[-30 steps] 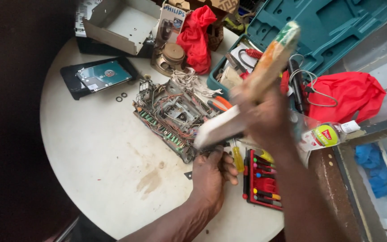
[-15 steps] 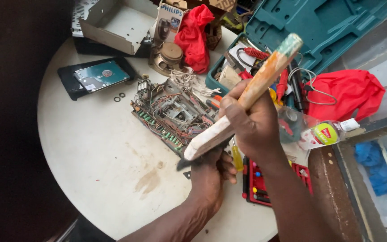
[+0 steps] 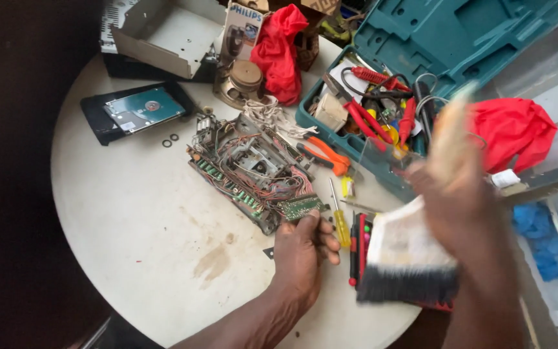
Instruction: The person cleans a disassembled electronic device on a workbench using a brush and a cloth. They wipe the internal components and circuit board, then use a small tool to adjust or inspect parts.
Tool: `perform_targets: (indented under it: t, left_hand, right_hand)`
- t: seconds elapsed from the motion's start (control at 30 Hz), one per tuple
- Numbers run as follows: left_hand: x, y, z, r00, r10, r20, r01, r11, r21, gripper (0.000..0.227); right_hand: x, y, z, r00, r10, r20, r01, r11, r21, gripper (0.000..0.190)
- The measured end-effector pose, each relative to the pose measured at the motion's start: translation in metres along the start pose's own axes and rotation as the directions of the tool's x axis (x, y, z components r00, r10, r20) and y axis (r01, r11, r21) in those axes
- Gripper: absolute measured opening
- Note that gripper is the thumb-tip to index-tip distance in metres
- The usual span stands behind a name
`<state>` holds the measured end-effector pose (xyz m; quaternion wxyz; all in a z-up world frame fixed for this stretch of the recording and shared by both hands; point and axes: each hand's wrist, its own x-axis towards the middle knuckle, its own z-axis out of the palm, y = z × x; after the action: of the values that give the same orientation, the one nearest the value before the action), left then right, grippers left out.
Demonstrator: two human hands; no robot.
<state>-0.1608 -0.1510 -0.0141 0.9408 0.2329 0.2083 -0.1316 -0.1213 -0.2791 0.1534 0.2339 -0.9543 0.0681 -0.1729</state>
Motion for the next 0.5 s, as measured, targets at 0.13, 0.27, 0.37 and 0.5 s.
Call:
perform_targets:
  t: [0.13, 0.27, 0.37, 0.5]
  left_hand:
    - [0.006, -0.01, -0.003, 0.997, 0.069, 0.015, -0.068, 0.996, -0.061, 0.035]
    - [0.01, -0.013, -0.002, 0.999, 0.046, -0.003, -0.046, 0.987, -0.155, 0.028]
    - [0.012, -0.015, -0.001, 0.998, 0.032, -0.061, -0.04, 0.989, -0.14, 0.027]
    - [0.005, -0.008, 0.001, 0.999, 0.018, -0.043, -0.022, 0.995, -0.098, 0.03]
  right_hand:
    - [-0.022, 0.044, 0.039, 0.922, -0.222, 0.317, 0.118, 0.941, 0.316, 0.089]
    - [-0.039, 0.024, 0.061, 0.843, 0.425, 0.329, -0.376, 0.904, -0.206, 0.061]
    - [-0.037, 0.065, 0.082, 0.962, 0.128, 0.241, -0.116, 0.991, -0.064, 0.053]
    - [-0.021, 0.136, 0.087, 0.987, 0.013, 0.163, -0.01, 1.0, -0.02, 0.053]
